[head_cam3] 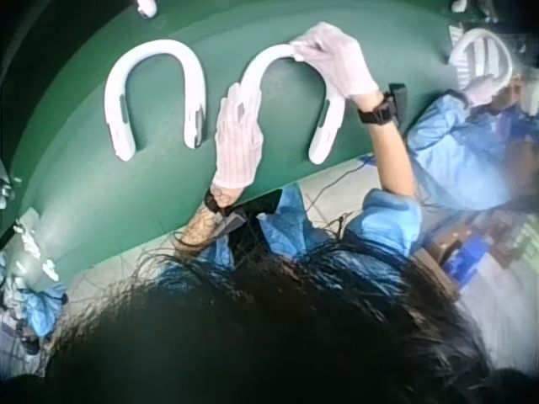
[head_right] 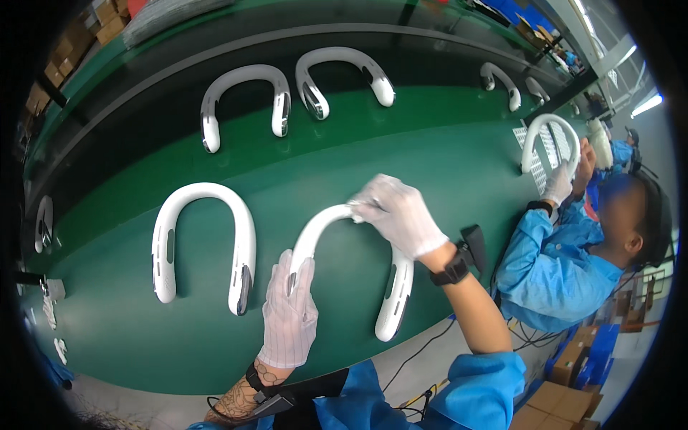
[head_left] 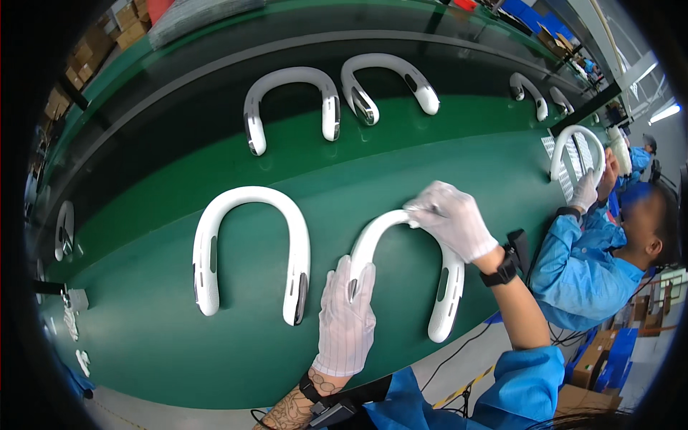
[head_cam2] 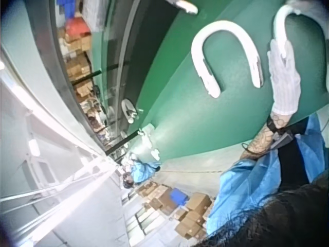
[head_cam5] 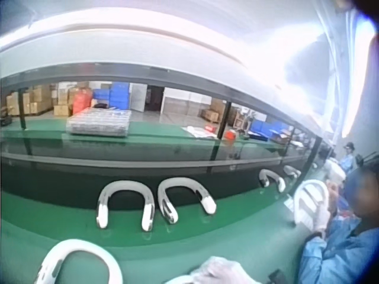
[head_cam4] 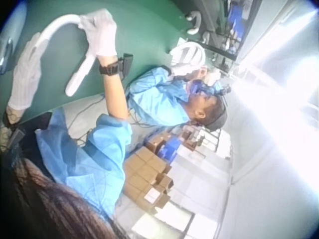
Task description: Wiping and cleaning white U-shaped plastic electronic components on a factory assembly line.
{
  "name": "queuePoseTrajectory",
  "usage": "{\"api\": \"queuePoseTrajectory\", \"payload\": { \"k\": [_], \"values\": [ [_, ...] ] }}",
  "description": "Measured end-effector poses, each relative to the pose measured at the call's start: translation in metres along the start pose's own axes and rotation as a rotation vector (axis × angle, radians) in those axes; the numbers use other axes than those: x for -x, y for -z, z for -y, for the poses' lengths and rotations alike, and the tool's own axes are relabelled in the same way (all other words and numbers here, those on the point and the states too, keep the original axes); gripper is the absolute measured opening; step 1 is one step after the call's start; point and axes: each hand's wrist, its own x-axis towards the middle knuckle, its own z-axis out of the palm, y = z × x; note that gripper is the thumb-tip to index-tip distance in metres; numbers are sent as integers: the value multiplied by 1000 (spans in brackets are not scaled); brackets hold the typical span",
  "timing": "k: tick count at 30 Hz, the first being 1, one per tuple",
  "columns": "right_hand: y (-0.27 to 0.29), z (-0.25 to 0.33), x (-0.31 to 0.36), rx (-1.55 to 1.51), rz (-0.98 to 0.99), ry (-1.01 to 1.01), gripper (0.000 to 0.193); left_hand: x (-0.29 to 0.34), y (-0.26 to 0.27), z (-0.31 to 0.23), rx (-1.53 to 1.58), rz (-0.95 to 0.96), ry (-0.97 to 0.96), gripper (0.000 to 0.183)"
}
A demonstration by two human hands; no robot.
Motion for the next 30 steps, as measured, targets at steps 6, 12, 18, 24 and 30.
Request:
{"api": "queuePoseTrajectory", "payload": {
  "k": [6,12,18,24,30],
  "values": [
    [-10,24,-8,-2,24,-39,19,9,21,12,-54,-59,12,70],
    [-3,10,24,89,-83,-112,22,7,22,7,-77,32,45,66],
    [-47,44,-19,-39,-69,80,12,13,28,26,-7,-41,14,67],
    [-21,37,32,6,-80,-252,24,18,47,25,8,25,62,65],
    [-43,66,7,115,-121,-139,18,25,55,38,99,56,73,77]
  ]
}}
